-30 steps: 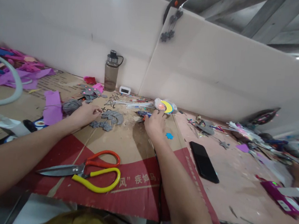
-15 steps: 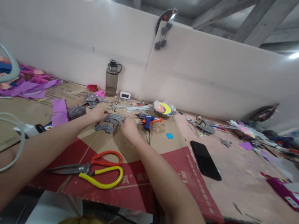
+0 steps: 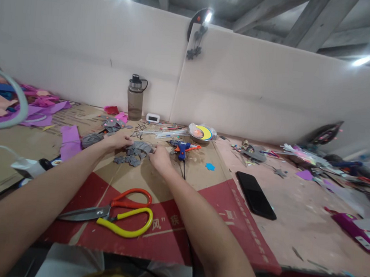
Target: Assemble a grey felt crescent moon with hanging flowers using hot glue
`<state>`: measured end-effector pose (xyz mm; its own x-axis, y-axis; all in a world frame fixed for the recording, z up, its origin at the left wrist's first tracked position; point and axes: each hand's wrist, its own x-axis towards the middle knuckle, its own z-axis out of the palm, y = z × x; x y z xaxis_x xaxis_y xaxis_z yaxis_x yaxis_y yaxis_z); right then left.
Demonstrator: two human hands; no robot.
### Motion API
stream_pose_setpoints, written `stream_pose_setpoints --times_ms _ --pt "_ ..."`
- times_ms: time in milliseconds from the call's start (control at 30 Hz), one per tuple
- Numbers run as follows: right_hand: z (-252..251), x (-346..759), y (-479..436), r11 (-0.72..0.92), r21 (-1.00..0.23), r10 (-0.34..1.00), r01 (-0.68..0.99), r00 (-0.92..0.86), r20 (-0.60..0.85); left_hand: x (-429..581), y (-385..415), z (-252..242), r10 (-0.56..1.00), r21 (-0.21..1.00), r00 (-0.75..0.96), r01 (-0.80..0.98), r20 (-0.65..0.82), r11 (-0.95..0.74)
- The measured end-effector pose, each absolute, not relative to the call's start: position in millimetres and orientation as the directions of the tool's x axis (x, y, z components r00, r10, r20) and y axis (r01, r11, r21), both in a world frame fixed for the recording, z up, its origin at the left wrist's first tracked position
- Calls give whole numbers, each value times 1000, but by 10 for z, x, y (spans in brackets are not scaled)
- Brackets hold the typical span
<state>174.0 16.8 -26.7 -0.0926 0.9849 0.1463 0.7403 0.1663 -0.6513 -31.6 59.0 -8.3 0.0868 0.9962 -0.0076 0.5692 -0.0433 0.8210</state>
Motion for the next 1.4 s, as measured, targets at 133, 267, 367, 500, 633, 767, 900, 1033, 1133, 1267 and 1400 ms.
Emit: stream_pose_setpoints --times_ms 133,267,367,500,633,767,900,1033,1133,1267,1400 --pt "-327 1755 183 155 -746 981 648 -12 193 -324 529 -39 991 906 74 416 -115 74" --pt "-264 1749 93 257 -785 927 563 87 365 -309 469 49 984 964 78 228 -160 139" --pt "-167 1710 -23 337 -794 915 506 24 404 -285 430 128 988 987 71 95 -135 128" --pt "-91 1646 -118 291 -842 951 455 -40 307 -232 377 207 992 993 73 -52 -105 109" --pt "-78 1630 -122 238 -875 966 420 -7 260 -194 342 258 994 983 69 -155 -87 97" --pt "-98 1650 -88 270 -869 953 416 14 303 -206 342 311 997 970 62 -237 -48 62" --pt "-134 1677 -21 239 -881 953 408 77 294 -228 339 402 998 944 65 -328 -7 28" --pt "-144 1701 45 208 -914 965 347 82 250 -227 314 534 997 944 26 -325 66 -54" --pt "-97 1719 67 198 -957 975 212 56 214 -219 311 618 992 953 35 -281 124 -109" --pt "60 1760 51 277 -960 959 -37 -45 279 -218 357 687 979 953 42 -240 198 -183" --pt "191 1816 31 333 -934 942 -126 -1 336 -197 397 719 970 956 60 -192 237 -222"
